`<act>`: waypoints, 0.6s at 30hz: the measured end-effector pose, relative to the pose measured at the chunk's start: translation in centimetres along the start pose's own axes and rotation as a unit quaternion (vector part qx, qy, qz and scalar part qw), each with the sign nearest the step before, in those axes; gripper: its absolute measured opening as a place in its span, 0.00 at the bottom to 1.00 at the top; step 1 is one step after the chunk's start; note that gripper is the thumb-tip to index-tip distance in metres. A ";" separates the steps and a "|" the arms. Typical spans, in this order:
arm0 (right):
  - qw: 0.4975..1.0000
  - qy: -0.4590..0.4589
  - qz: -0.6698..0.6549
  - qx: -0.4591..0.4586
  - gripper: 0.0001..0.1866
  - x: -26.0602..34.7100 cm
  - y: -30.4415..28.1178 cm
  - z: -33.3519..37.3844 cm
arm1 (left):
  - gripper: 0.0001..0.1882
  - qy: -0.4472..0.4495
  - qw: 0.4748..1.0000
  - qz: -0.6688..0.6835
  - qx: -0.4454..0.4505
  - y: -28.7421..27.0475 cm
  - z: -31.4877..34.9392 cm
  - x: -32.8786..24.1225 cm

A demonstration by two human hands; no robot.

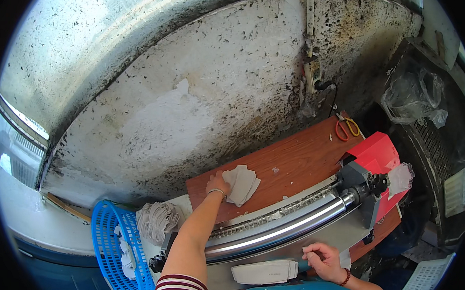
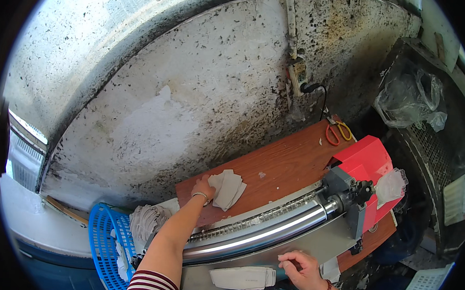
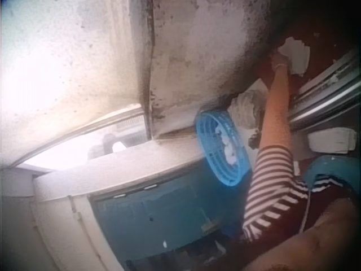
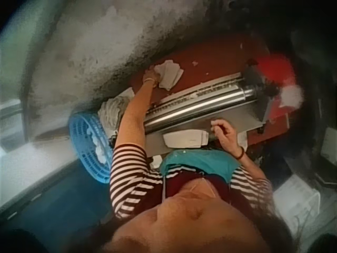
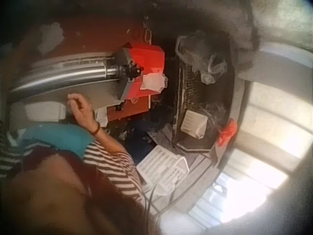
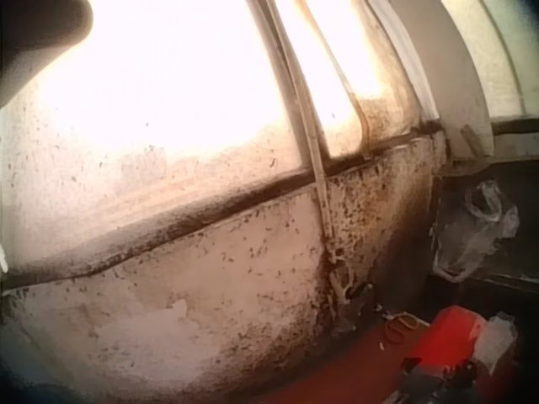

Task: The person applies adhesive to shoe upper strips using a glue spreader machine.

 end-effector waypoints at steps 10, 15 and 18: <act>0.991 -0.093 0.100 0.007 0.07 -0.4 0.0 0.2 | 0.37 0.003 0.999 0.020 0.043 1.2 -1.0 2.6; 0.986 -0.115 0.117 0.016 0.07 -0.2 0.1 0.2 | 0.38 0.037 0.993 -0.115 -0.011 -0.3 2.7 2.1; 0.985 -0.120 0.119 0.017 0.07 -0.1 0.2 0.3 | 0.37 0.068 0.981 -0.175 -0.040 0.7 1.5 2.5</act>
Point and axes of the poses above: each hand's wrist, its own z-axis away from the middle knuckle, its own y-axis out of the palm, x = y × z, the point moved 2 cm from there along -z, towards the middle knuckle, and after that the axes turned 10 degrees about -y, right-handed, at the moved point
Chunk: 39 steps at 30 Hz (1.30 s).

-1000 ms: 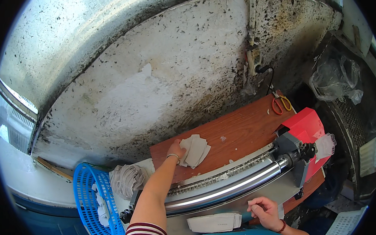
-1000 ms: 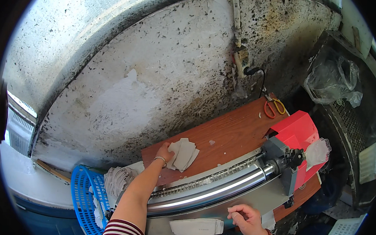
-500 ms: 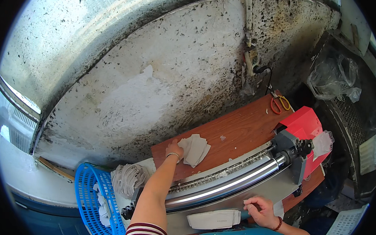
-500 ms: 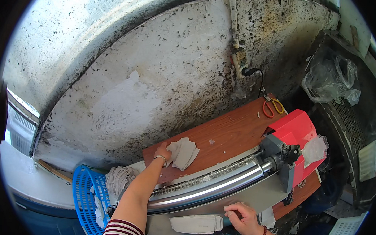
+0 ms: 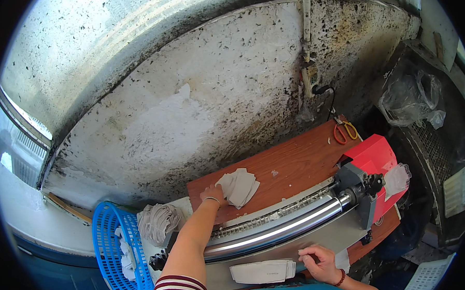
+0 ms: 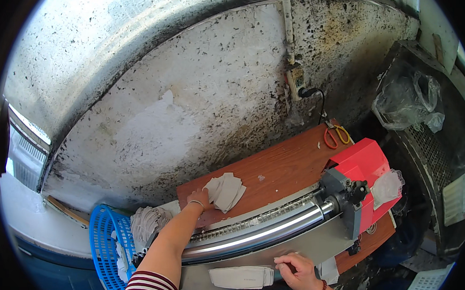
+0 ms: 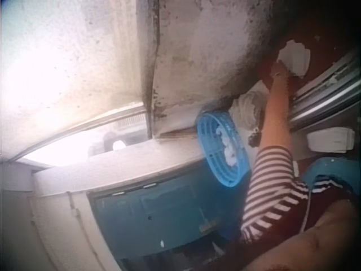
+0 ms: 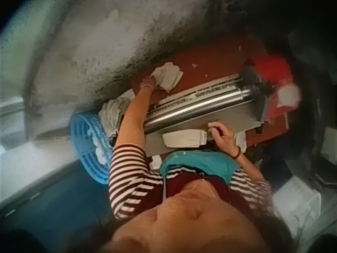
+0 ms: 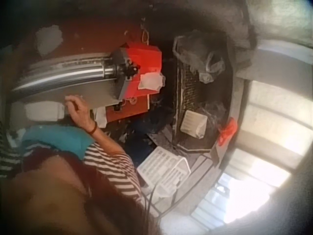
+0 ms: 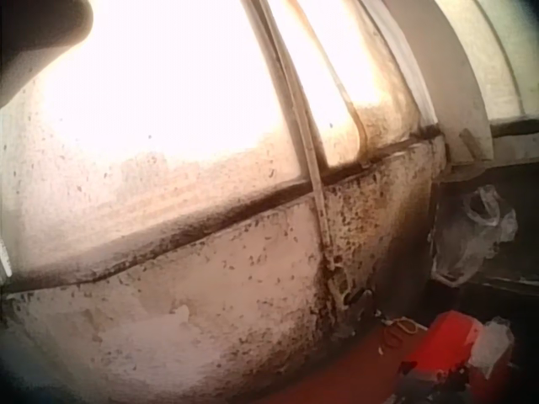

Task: The person applies adhesive to shoe upper strips using a glue spreader machine.

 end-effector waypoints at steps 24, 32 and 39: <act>0.999 -0.049 0.018 -0.007 0.07 0.0 0.1 -0.5 | 0.11 0.113 0.993 0.012 -0.014 -0.6 -0.3 -1.7; 0.998 -0.061 0.025 -0.010 0.07 0.1 0.0 -0.5 | 0.18 0.089 0.994 0.051 0.026 -0.6 0.2 -1.7; 0.997 -0.066 0.026 -0.011 0.07 0.4 0.1 -0.6 | 0.16 0.023 0.969 0.220 0.109 0.2 -1.3 -1.0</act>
Point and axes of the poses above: each hand's wrist, its own z-axis away from the middle knuckle, its own y-axis out of the palm, x = y × z, the point moved 2 cm from there along -z, towards the middle knuckle, and after that the axes turned 10 degrees about -y, right-handed, at the moved point
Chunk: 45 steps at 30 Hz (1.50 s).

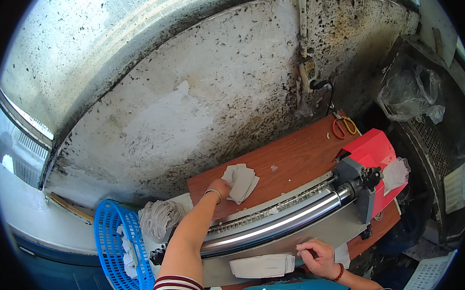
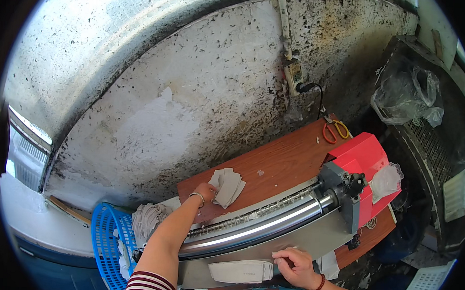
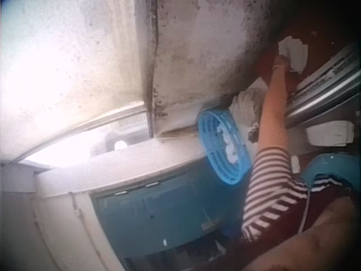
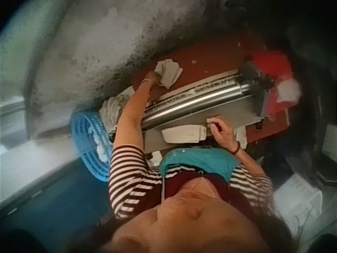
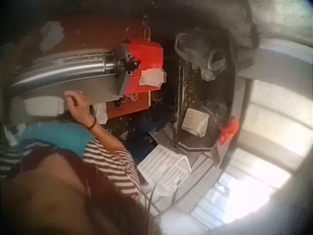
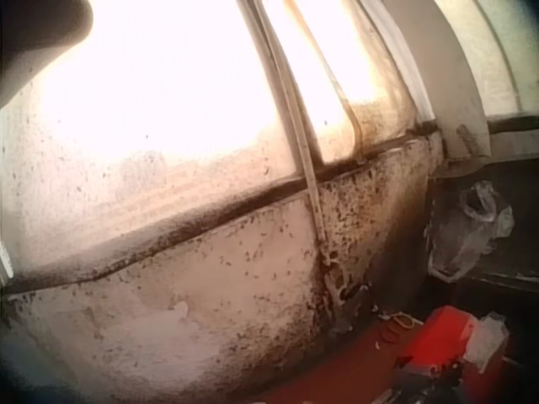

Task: The person applies adhesive to shoe upper strips using a glue spreader machine.

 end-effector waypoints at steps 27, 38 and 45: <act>1.000 0.002 0.009 0.003 0.07 -0.2 0.1 0.1 | 0.12 0.081 0.954 -0.243 -0.154 -0.1 1.4 -0.2; 1.000 -0.001 0.007 0.000 0.07 0.0 0.2 0.0 | 0.11 0.022 0.983 -0.094 -0.158 0.3 0.1 1.5; 0.999 -0.018 0.024 0.017 0.06 0.0 0.0 0.1 | 0.10 -0.010 0.995 0.045 -0.088 -1.2 0.5 1.3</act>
Point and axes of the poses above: each hand's wrist, its own z-axis away from the middle knuckle, its own y-axis out of the palm, x = y × z, the point moved 2 cm from there along -z, towards the middle knuckle, and after that the axes turned 10 degrees about -y, right-handed, at the moved point
